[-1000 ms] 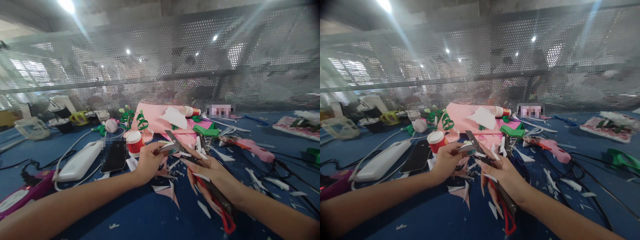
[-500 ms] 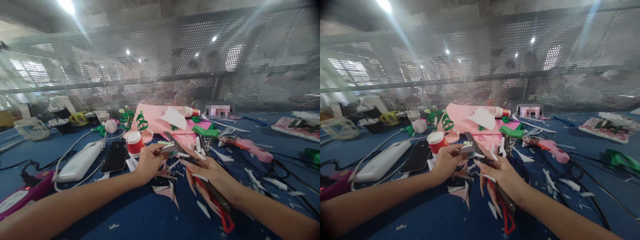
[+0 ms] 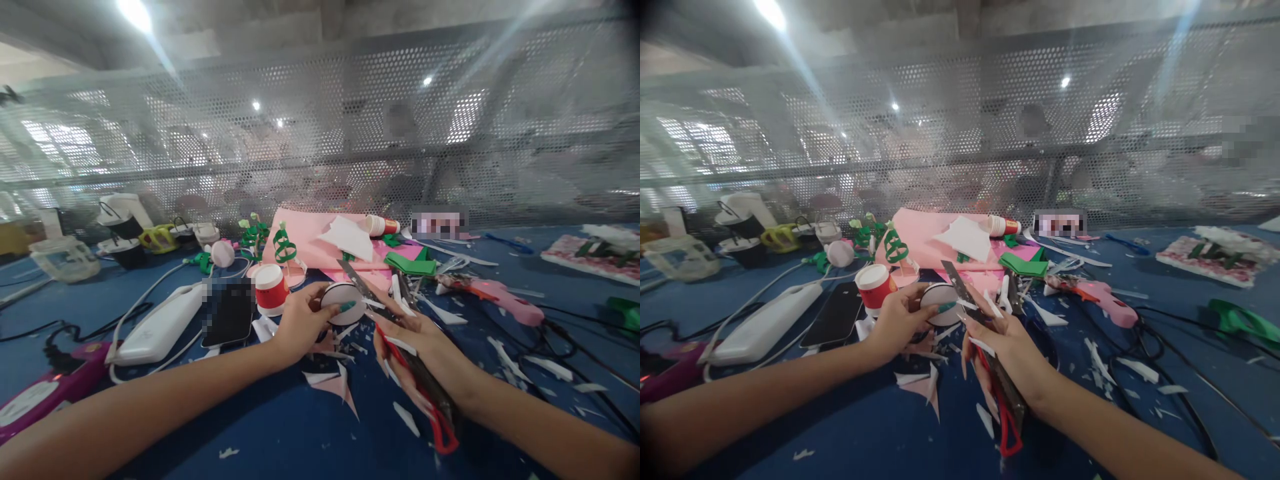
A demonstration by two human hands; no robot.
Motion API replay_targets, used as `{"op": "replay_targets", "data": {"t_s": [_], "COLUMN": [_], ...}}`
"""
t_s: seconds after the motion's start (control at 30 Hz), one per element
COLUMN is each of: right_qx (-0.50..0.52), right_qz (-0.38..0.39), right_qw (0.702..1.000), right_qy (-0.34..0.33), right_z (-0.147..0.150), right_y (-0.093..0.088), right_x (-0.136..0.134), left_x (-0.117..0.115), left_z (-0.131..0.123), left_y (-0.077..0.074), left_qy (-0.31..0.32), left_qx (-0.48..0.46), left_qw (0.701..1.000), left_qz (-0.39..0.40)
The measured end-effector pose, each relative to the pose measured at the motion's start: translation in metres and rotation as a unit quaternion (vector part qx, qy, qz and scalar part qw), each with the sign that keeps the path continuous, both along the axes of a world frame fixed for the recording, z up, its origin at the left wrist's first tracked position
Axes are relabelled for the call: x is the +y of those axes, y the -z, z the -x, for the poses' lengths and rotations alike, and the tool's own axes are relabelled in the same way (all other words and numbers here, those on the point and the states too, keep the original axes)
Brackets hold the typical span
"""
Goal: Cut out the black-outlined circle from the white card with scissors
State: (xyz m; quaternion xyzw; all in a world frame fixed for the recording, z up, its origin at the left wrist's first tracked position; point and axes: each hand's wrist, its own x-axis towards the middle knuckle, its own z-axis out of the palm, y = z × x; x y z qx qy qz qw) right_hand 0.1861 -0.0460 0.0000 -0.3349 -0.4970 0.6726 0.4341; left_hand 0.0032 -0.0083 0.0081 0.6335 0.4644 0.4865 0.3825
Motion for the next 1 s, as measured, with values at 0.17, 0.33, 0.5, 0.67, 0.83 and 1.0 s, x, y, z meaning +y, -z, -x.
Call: {"op": "replay_targets", "data": {"t_s": [0.17, 0.33, 0.5, 0.67, 0.83, 1.0], "right_qx": [0.009, 0.043, 0.053, 0.055, 0.026, 0.030], "right_qz": [0.028, 0.015, 0.027, 0.022, 0.014, 0.009], "right_qw": [0.999, 0.999, 0.998, 0.998, 0.999, 0.997], "right_qy": [-0.015, -0.018, -0.026, -0.018, -0.042, -0.073], "right_z": [-0.001, 0.000, -0.001, -0.002, -0.001, -0.003], "right_y": [-0.002, -0.004, -0.004, -0.002, -0.008, -0.010], "right_x": [0.001, 0.000, 0.001, 0.001, 0.001, 0.002], "left_x": [0.007, 0.007, 0.006, 0.008, 0.008, 0.004], "left_z": [0.002, 0.003, 0.003, 0.005, 0.004, 0.003], "left_y": [0.005, 0.007, 0.006, 0.006, 0.004, 0.002], "left_qy": [-0.003, 0.009, 0.011, -0.011, -0.019, -0.022], "left_qx": [-0.026, -0.045, -0.037, -0.029, -0.023, -0.026], "left_qw": [1.000, 0.999, 0.999, 0.999, 0.999, 0.999], "left_qz": [-0.002, 0.007, 0.037, -0.016, -0.025, -0.020]}}
